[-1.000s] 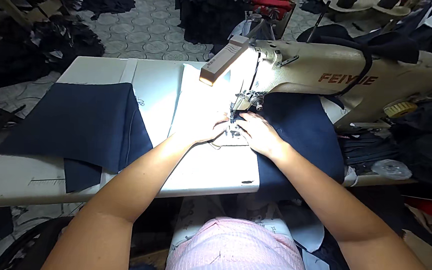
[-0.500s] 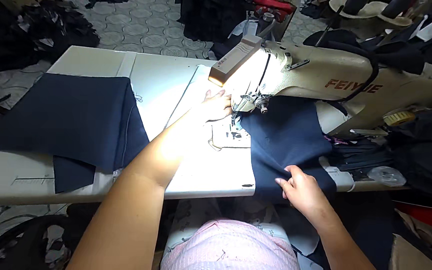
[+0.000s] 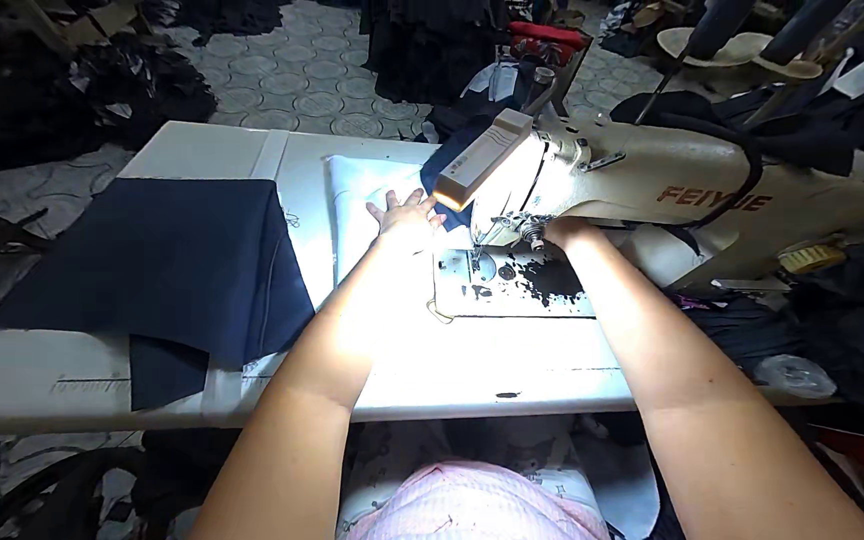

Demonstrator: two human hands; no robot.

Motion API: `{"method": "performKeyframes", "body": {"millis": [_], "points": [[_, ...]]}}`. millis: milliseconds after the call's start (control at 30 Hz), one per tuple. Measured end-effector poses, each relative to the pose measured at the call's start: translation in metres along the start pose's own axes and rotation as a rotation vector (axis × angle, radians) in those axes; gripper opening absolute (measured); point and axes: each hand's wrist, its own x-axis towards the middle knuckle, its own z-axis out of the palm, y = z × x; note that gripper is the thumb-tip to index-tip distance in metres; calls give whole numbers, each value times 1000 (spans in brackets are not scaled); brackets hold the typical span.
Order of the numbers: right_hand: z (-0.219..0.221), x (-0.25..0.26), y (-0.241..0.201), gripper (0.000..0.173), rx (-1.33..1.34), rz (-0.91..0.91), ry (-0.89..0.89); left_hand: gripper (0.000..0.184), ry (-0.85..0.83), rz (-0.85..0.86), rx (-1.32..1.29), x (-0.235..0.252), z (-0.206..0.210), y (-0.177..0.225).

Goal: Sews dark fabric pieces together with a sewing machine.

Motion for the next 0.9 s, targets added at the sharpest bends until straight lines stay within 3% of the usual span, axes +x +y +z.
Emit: {"method": "performKeyframes", "body": {"millis": [67, 200, 267, 367, 500, 567, 633, 733, 767, 800, 900], "points": [[-1, -14, -16, 45, 137, 42, -29, 60, 7, -72, -9, 4, -3, -3], [59, 16, -2, 36, 897, -30, 204, 59, 151, -151, -68, 5, 4, 5], [59, 16, -1, 33, 1102, -16, 106, 49, 308, -152, -85, 10, 20, -3], [49, 10, -8, 30, 1055, 11, 102, 39, 347, -196, -152, -6, -5, 3], [61, 7, -8, 30, 987, -185, 220, 41, 544, -125, -307, -1, -8, -5], [62, -7, -15, 32, 1025, -271, 265, 42, 497, -127, -343, -9, -12, -3], [57, -9, -21, 33, 1156, -197, 196, 41, 365, -141, -283, -25, -20, 3], [58, 39, -10, 31, 929, -91, -8, 41, 149, -49, -109, -50, -23, 9], [58, 53, -9, 22, 914, -78, -79, 41, 103, 18, -65, -57, -22, 8], [65, 68, -7, 13, 949, -132, -167, 41, 60, 87, -39, -67, -21, 8], [67, 67, 10, 32, 1233, -349, -434, 34, -73, 217, 98, -114, -23, 17]]}}
